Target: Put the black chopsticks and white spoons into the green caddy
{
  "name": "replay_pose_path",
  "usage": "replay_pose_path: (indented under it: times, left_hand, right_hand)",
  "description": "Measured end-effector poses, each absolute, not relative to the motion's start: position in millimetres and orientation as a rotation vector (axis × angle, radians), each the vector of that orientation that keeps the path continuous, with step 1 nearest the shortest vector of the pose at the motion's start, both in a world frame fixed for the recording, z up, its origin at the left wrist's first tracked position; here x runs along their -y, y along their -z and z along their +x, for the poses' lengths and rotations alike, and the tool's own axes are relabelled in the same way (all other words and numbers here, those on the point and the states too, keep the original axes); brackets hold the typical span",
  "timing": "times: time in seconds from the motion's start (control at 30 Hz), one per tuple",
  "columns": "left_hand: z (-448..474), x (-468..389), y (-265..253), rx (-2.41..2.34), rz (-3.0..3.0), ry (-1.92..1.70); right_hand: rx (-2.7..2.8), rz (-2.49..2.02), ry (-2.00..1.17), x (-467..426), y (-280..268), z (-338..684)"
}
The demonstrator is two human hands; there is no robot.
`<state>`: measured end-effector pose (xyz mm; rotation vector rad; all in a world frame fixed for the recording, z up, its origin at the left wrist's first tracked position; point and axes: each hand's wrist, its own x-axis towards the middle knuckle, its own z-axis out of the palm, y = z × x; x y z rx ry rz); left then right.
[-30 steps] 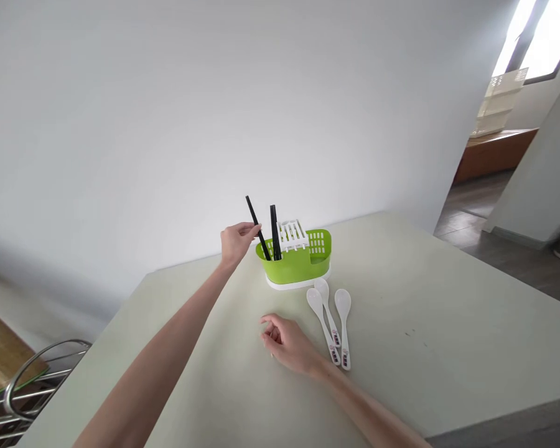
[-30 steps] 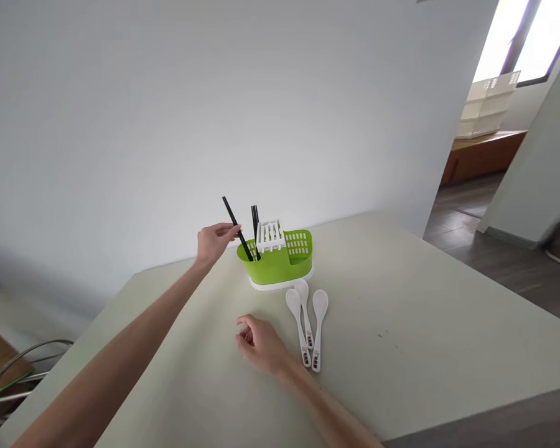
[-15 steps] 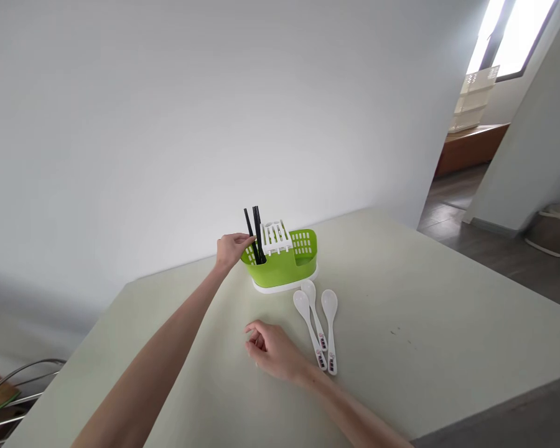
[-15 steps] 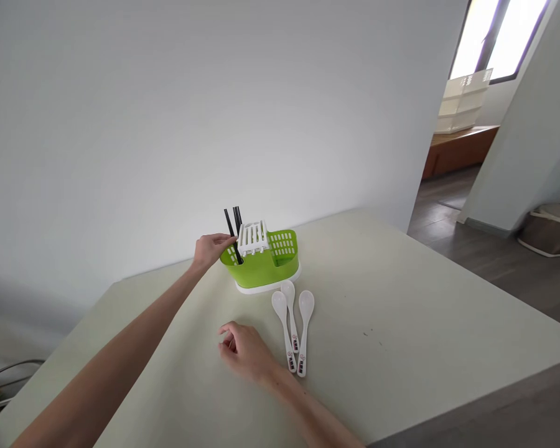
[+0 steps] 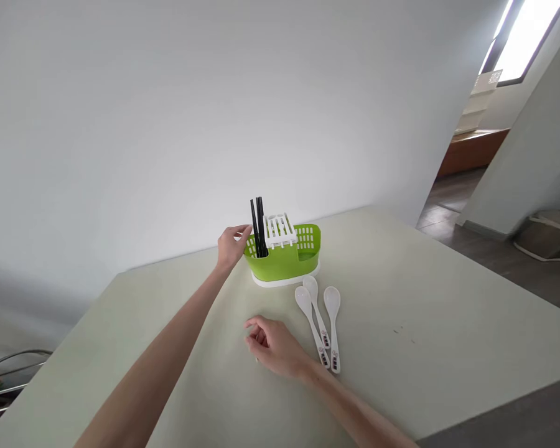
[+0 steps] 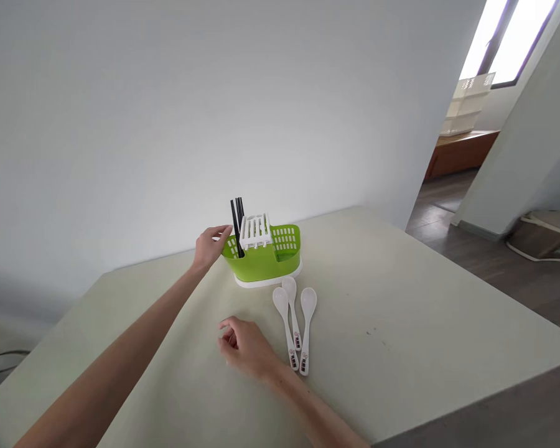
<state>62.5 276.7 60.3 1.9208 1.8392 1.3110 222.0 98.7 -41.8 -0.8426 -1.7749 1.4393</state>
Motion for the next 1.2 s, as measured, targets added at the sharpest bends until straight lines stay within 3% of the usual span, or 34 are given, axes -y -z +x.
replay_pose_path:
  times: [0.2, 0.4, 0.63, 0.77, 0.97, 1.2]
  left_hand:
    - [38.8, -235.2, -15.6, -1.856, 1.429, -1.681]
    - [28.5, -169.1, 38.6, -1.709, 1.451, -1.438]
    - [47.4, -135.0, 37.4, -1.541, 1.508, -1.278]
    - [46.4, -134.3, 36.4, -1.529, 1.495, -1.293]
    - [47.2, -134.3, 36.3, -1.513, 1.506, -1.262]
    - [48.4, -127.7, 32.8, -1.518, 1.527, -1.240]
  right_hand:
    - [1.765, -0.883, -1.432, -96.1, 44.5, 220.4]
    - [1.822, -0.861, -1.323, -93.2, 51.8, 220.4]
    - [1.903, -0.864, -1.200, -77.0, 40.4, 231.0]
    - [2.034, -0.911, -0.858, -70.9, 27.2, 269.4]
    - [1.888, -1.450, -0.328, -109.3, 21.2, 346.5]
    - [1.852, -1.879, -0.638, -149.0, 38.2, 374.8]
